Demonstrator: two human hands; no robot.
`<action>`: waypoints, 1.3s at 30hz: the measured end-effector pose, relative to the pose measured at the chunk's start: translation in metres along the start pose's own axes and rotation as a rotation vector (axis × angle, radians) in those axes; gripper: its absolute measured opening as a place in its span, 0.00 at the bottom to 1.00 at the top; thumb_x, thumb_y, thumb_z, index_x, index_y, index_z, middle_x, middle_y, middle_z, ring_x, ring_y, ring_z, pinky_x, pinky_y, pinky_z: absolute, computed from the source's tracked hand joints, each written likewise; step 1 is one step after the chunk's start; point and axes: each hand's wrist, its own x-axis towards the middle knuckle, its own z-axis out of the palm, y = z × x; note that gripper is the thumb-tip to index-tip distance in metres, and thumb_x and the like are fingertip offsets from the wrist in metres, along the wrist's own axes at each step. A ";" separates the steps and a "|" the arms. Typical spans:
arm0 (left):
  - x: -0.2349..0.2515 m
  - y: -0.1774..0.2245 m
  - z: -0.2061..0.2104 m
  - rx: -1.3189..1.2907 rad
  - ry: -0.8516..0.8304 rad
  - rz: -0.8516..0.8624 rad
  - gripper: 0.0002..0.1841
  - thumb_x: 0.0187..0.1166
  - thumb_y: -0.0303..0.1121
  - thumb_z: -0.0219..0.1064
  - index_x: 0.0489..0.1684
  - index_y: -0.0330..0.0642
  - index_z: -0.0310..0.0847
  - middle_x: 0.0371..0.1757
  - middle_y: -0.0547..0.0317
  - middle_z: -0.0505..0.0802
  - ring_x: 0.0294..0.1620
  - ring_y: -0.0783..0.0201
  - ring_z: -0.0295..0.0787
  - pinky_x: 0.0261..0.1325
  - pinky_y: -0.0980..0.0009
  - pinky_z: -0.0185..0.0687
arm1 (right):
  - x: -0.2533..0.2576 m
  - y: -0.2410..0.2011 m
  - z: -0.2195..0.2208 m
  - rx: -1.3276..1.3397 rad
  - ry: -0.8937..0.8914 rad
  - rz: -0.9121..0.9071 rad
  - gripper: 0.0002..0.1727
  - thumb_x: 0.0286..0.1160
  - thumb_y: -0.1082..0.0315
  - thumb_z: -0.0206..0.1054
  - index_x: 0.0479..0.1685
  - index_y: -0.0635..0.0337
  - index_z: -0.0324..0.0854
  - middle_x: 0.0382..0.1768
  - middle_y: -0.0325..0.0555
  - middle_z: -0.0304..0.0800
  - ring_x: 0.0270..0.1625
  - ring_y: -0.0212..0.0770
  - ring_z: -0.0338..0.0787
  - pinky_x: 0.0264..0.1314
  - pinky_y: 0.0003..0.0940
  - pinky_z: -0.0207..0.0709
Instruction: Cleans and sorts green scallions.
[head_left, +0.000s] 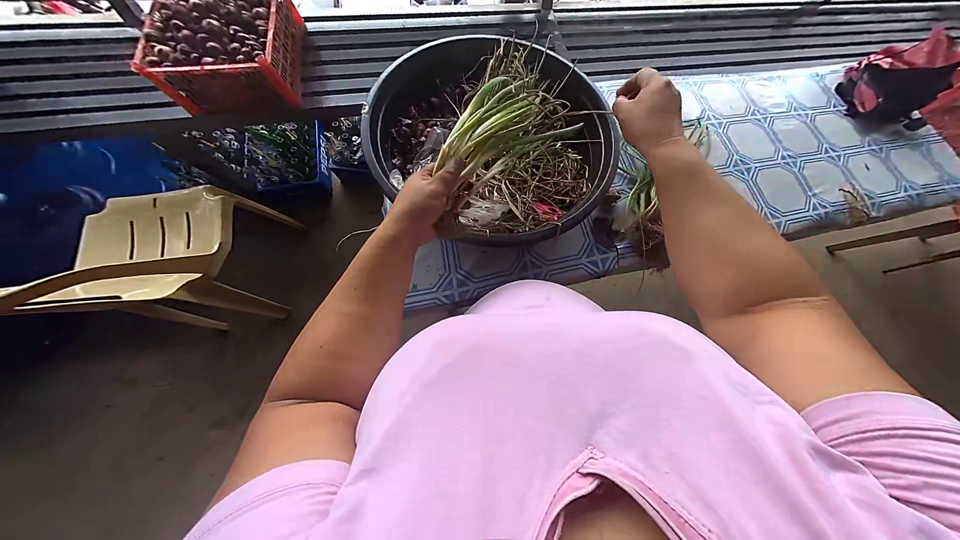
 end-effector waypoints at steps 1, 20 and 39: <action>0.001 -0.002 -0.001 -0.010 0.021 0.002 0.19 0.94 0.47 0.51 0.66 0.44 0.76 0.42 0.58 0.89 0.38 0.65 0.89 0.43 0.66 0.89 | 0.000 0.005 0.004 -0.009 -0.015 0.027 0.18 0.78 0.69 0.60 0.62 0.67 0.84 0.60 0.64 0.89 0.67 0.60 0.87 0.71 0.62 0.75; 0.022 -0.018 -0.012 -0.162 0.219 0.070 0.18 0.89 0.37 0.61 0.73 0.42 0.72 0.49 0.53 0.90 0.43 0.62 0.92 0.48 0.63 0.91 | -0.031 -0.019 0.064 0.043 -0.081 -0.594 0.14 0.82 0.66 0.65 0.56 0.63 0.91 0.56 0.58 0.93 0.64 0.57 0.90 0.72 0.53 0.78; 0.013 -0.003 0.026 -0.102 0.191 0.072 0.12 0.91 0.39 0.58 0.57 0.40 0.80 0.40 0.57 0.91 0.39 0.66 0.90 0.46 0.65 0.89 | -0.035 -0.075 0.091 -0.052 0.056 -0.831 0.10 0.78 0.68 0.66 0.42 0.64 0.91 0.46 0.56 0.96 0.58 0.59 0.92 0.64 0.55 0.78</action>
